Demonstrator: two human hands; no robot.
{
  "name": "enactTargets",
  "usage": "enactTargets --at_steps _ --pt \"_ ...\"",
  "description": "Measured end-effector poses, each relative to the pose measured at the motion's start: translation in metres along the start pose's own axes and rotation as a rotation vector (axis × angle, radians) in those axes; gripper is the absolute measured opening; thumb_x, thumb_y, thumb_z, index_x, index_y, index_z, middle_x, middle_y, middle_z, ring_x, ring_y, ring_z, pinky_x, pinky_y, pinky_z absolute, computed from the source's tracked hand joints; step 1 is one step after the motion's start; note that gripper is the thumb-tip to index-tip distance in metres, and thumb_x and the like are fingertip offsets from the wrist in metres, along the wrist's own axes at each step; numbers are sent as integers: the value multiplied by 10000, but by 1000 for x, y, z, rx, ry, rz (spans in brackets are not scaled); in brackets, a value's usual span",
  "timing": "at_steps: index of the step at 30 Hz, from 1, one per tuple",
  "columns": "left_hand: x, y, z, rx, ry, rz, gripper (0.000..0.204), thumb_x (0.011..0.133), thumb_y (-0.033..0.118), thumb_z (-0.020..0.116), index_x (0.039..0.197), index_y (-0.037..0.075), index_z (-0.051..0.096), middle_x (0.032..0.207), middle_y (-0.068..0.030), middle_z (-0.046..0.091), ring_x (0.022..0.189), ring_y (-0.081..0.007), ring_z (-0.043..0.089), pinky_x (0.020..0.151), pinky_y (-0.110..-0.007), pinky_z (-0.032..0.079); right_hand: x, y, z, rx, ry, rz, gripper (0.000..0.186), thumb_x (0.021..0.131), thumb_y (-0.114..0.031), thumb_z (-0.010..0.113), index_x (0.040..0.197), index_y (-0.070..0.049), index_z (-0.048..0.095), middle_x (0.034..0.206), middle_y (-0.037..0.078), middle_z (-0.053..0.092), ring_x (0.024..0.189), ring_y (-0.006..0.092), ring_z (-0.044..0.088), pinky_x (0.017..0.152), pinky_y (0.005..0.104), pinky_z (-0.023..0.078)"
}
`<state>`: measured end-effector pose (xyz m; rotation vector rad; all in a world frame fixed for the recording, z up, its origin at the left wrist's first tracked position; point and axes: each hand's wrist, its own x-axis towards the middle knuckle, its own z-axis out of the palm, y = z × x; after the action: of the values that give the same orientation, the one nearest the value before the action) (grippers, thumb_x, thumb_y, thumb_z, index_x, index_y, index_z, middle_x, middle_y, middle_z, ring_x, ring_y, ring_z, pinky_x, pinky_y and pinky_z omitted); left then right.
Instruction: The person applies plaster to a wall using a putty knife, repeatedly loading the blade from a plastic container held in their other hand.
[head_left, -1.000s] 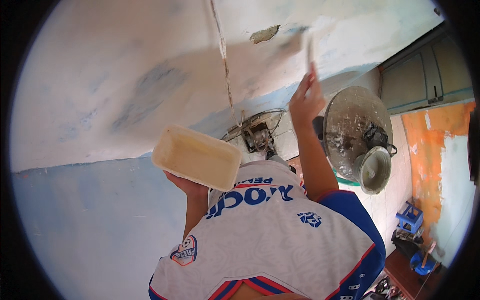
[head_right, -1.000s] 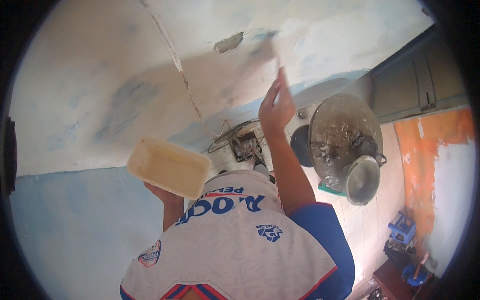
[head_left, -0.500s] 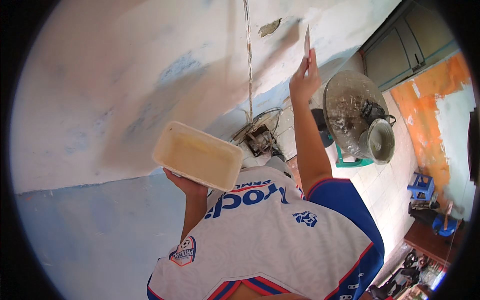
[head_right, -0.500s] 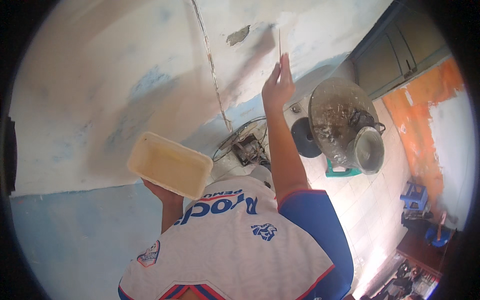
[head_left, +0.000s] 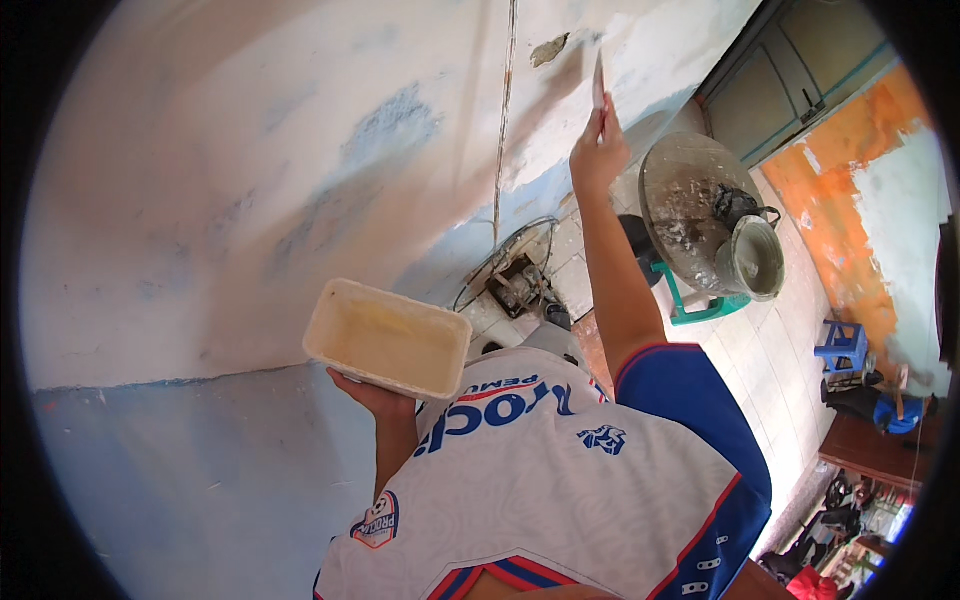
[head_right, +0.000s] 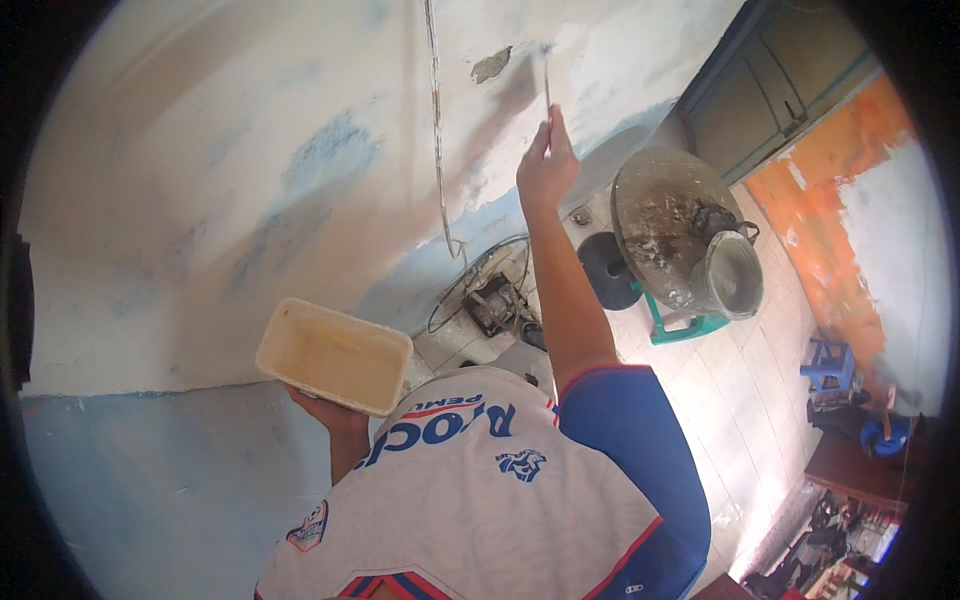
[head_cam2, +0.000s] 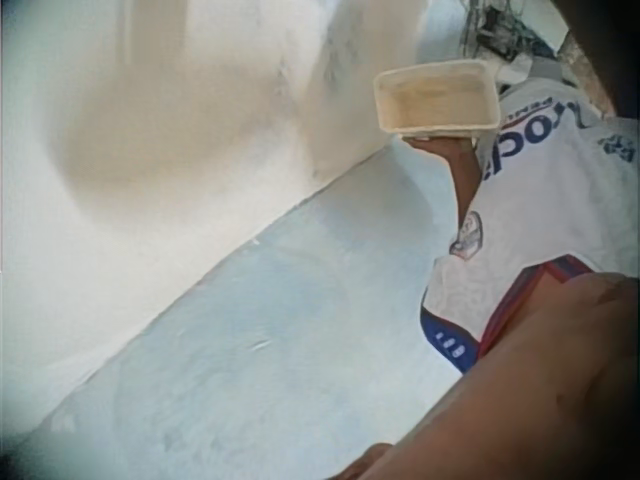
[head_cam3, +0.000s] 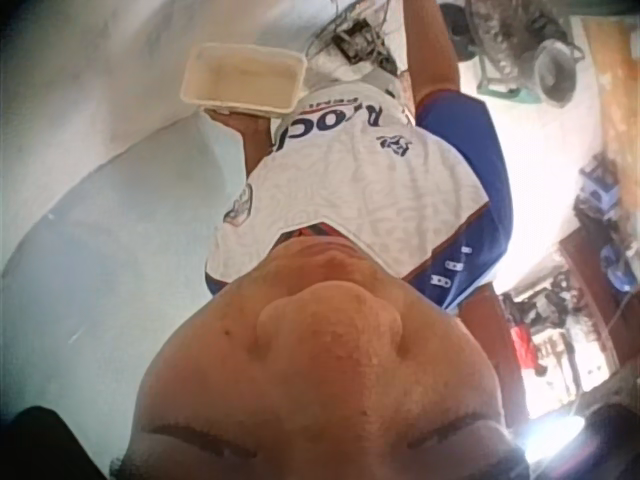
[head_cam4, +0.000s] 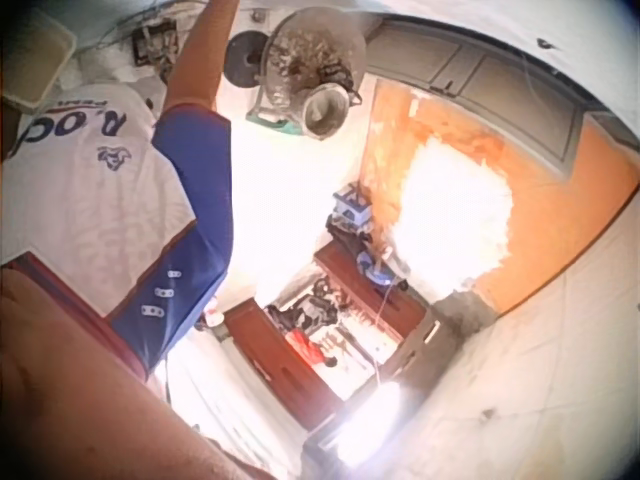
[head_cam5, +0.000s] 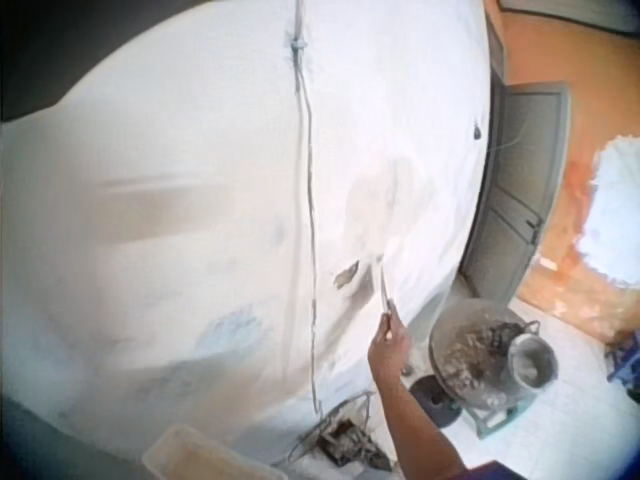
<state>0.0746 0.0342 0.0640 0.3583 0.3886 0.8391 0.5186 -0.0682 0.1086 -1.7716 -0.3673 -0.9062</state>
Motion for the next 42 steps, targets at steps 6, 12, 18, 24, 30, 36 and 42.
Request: enactTargets --at_steps 6,12,18,24,30,36,42 --pt "2 -1 3 -65 -35 14 784 989 740 399 1563 208 431 1585 -32 464 1420 -295 479 1173 -484 416 -81 -32 14 57 -368 -97 343 985 -101 637 1322 -56 688 1071 257 718 909 410 731 736 422 582" --pt "0 1 -2 -46 14 47 784 995 741 374 1566 206 427 1583 -33 467 1418 -295 479 1180 -481 407 -91 1 -56 -32 -421 -50 349 1013 -74 607 1360 -62 645 1121 211 743 924 336 755 788 393 592" --pt "8 -2 13 17 49 61 800 998 748 340 1577 200 408 1588 -49 459 1442 -307 456 1186 -490 399 16 -56 -112 796 -176 470 295 1035 -69 594 1310 33 627 1205 98 700 1084 192 675 967 324 523" --pt "31 -14 50 -94 -108 132 777 1011 696 403 1538 127 452 1504 -104 552 1348 -327 558 1128 -519 471 27 -128 -139 1267 -375 540 385 1009 -38 599 1388 2 541 1312 110 645 1179 197 630 1034 364 492" --pt "60 -51 46 -182 -356 139 927 961 802 342 1572 109 418 1582 -122 474 1418 -328 487 1155 -489 422 11 -147 -172 1092 -592 -27 419 1024 -49 600 1402 73 465 1329 226 588 1154 305 643 1053 471 504" --pt "49 -91 86 -421 -549 113 973 925 844 352 1562 112 428 1563 -141 482 1399 -330 493 1148 -482 430 35 -165 -178 716 -1024 -494 375 915 41 681 1283 44 607 1054 203 749 859 326 752 734 380 597" --pt "36 -131 111 -411 -410 125 988 910 864 360 1561 125 424 1555 -141 481 1398 -321 484 1151 -479 423 49 -154 -163 420 -1310 -482 386 947 -23 664 1332 -51 651 1110 225 737 939 391 747 782 414 601"
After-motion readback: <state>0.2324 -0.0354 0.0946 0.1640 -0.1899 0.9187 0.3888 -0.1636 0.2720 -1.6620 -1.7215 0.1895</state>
